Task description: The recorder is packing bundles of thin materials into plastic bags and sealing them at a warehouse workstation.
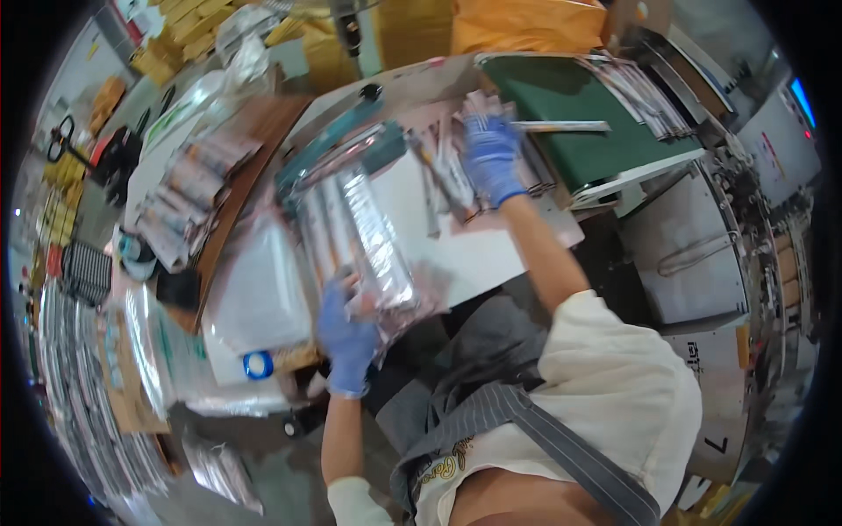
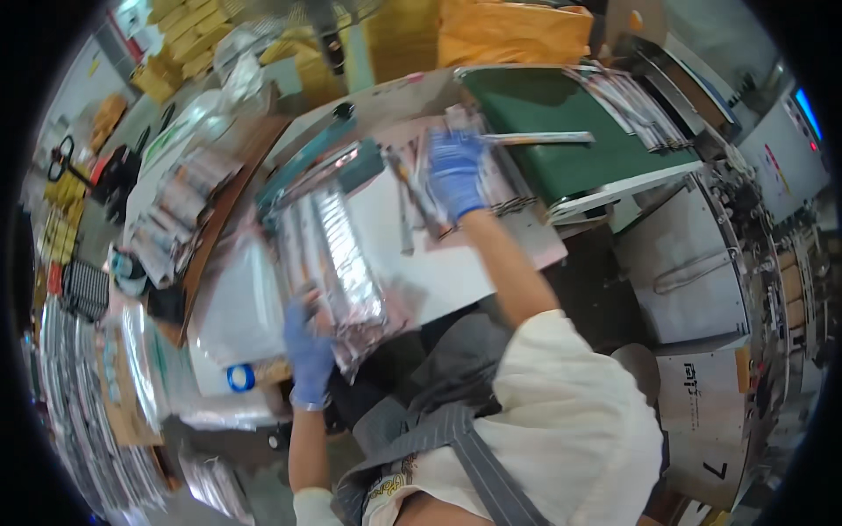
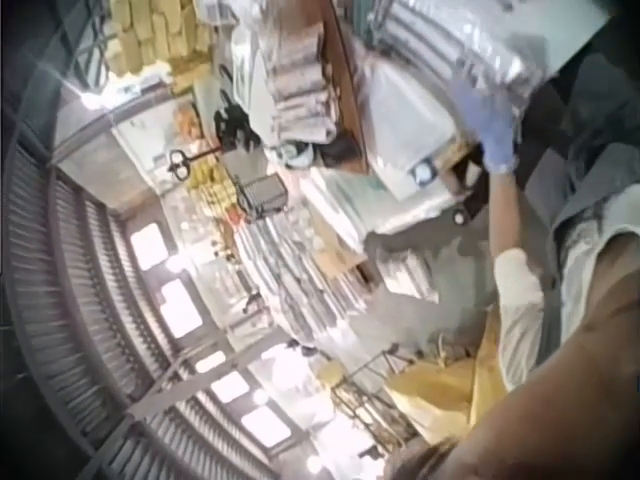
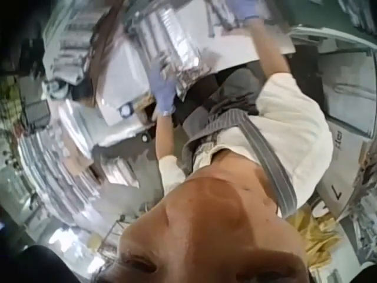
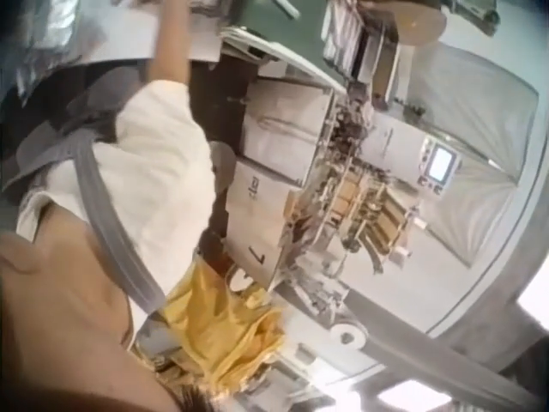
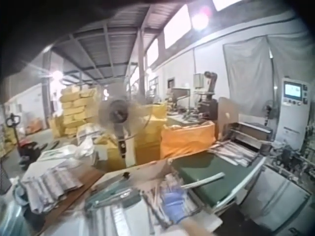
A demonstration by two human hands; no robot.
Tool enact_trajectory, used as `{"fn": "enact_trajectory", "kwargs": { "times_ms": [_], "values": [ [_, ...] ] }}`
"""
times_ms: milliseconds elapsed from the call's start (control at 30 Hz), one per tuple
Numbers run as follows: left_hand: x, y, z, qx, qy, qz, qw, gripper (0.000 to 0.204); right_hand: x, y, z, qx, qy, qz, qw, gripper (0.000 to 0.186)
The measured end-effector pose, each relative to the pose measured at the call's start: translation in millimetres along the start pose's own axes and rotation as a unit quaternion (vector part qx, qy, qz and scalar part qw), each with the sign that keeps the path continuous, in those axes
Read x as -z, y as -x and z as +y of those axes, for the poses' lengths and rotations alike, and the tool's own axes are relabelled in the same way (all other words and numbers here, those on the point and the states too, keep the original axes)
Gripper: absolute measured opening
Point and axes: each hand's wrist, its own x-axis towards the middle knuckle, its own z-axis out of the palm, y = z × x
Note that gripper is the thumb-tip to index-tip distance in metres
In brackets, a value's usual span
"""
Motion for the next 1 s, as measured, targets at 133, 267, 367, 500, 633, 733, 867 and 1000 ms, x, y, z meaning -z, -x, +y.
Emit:
{"fn": "enact_trajectory", "kwargs": {
  "times_ms": [133,267,367,500,633,733,867,1000],
  "values": [
    [-142.3,-83.1,-47.9,0.003,-0.074,-0.161,0.984,0.051,4.1,-24.0,106.2,-0.059,0.202,-0.278,0.937,0.029],
    [-241.7,-156.3,-71.9,0.182,-0.165,-0.173,0.954,0.075,-43.0,-36.6,73.8,-0.066,0.074,-0.3,0.949,0.019],
    [-302.1,-185.7,-54.7,0.296,-0.063,-0.169,0.938,0.084,-79.3,-32.7,105.8,-0.216,0.019,-0.269,0.938,0.033],
    [-333.3,-205.9,-89.4,0.304,0.111,-0.151,0.934,0.094,-121.4,-31.6,101.9,-0.407,-0.143,-0.331,0.839,0.068],
    [-313.4,-234.9,-50.7,0.4,0.035,-0.086,0.912,0.105,-144.3,-0.4,143.8,-0.399,-0.157,-0.177,0.886,0.083],
    [-321.5,-226.3,-82.6,0.285,0.039,-0.039,0.957,0.108,-167.9,4.0,131.6,-0.428,-0.282,-0.334,0.791,0.081],
    [-300.0,-210.9,-96.5,0.348,0.307,-0.077,0.882,0.099,-136.4,9.6,81.0,-0.427,-0.459,-0.32,0.71,0.064],
    [-246.6,-176.4,-44.3,0.359,0.414,-0.162,0.821,0.08,-87.9,31.2,64.7,-0.5,-0.714,-0.353,0.34,0.052]
  ]
}}
